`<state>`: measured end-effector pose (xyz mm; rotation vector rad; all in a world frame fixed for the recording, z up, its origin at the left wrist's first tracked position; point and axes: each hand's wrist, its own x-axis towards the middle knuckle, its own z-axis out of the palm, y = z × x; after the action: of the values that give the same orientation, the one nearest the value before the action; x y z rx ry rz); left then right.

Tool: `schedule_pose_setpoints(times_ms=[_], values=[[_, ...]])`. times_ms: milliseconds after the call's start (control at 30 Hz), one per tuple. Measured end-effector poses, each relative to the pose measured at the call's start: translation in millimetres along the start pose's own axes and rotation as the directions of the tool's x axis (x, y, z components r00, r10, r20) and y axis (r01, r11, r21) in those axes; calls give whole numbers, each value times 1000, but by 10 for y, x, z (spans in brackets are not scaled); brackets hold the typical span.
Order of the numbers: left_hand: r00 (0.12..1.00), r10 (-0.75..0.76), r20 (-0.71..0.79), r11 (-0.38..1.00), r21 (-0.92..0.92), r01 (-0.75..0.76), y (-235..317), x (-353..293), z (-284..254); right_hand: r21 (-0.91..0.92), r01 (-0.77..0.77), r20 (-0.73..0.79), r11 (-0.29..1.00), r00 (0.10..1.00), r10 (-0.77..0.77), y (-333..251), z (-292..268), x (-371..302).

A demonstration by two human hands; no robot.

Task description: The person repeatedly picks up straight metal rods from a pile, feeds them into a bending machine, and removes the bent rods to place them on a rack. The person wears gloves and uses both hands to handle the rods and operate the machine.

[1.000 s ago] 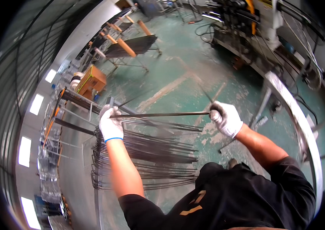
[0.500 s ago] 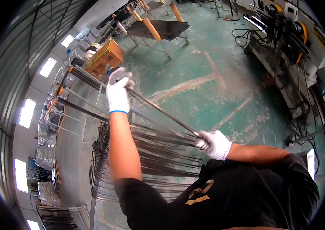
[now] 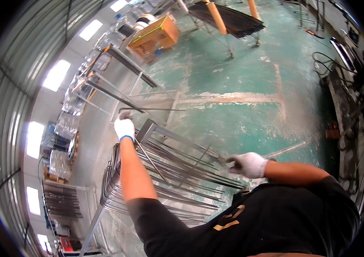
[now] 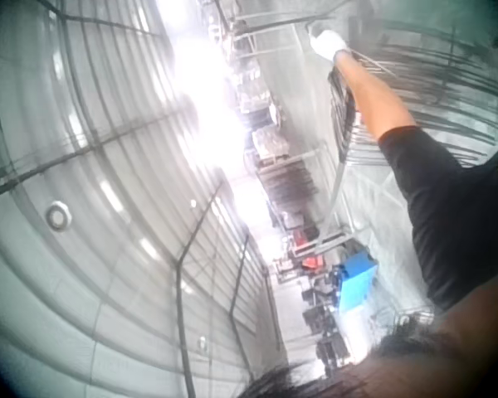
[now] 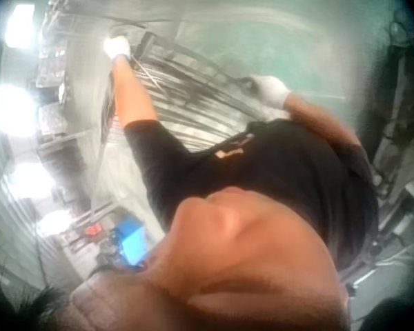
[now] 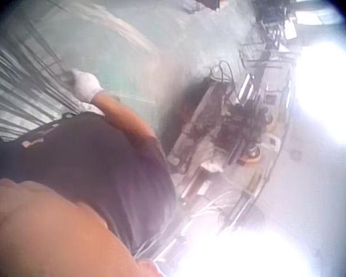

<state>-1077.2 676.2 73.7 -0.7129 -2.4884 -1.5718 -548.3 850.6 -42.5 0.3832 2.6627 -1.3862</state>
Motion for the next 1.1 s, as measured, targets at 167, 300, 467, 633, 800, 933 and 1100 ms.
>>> schedule_pose_setpoints(times_ms=[167,300,467,633,800,933,1100], values=[[977,-197,-84,980,-7,197,-14,-103,258,62,-336,-174,940,924,341,1600,-681,-418],[994,-81,-74,956,275,98,-130,-116,204,-89,-377,-146,922,921,362,2286,-1014,-418],[997,-25,-75,682,728,72,17,89,-96,-39,-330,-84,943,942,326,2566,-1208,17],[974,-226,-37,440,887,136,31,462,-132,-93,-305,-62,948,952,300,2644,-1299,648],[961,-277,28,202,979,30,-320,1125,214,-154,-356,-100,922,934,344,2774,-1701,1307],[945,-293,148,173,980,-100,-997,1576,221,-53,-471,-217,880,866,451,2961,-2067,1611],[951,-310,11,244,967,68,-1547,1899,258,-56,-643,-187,764,758,625,3579,-2293,1768]])
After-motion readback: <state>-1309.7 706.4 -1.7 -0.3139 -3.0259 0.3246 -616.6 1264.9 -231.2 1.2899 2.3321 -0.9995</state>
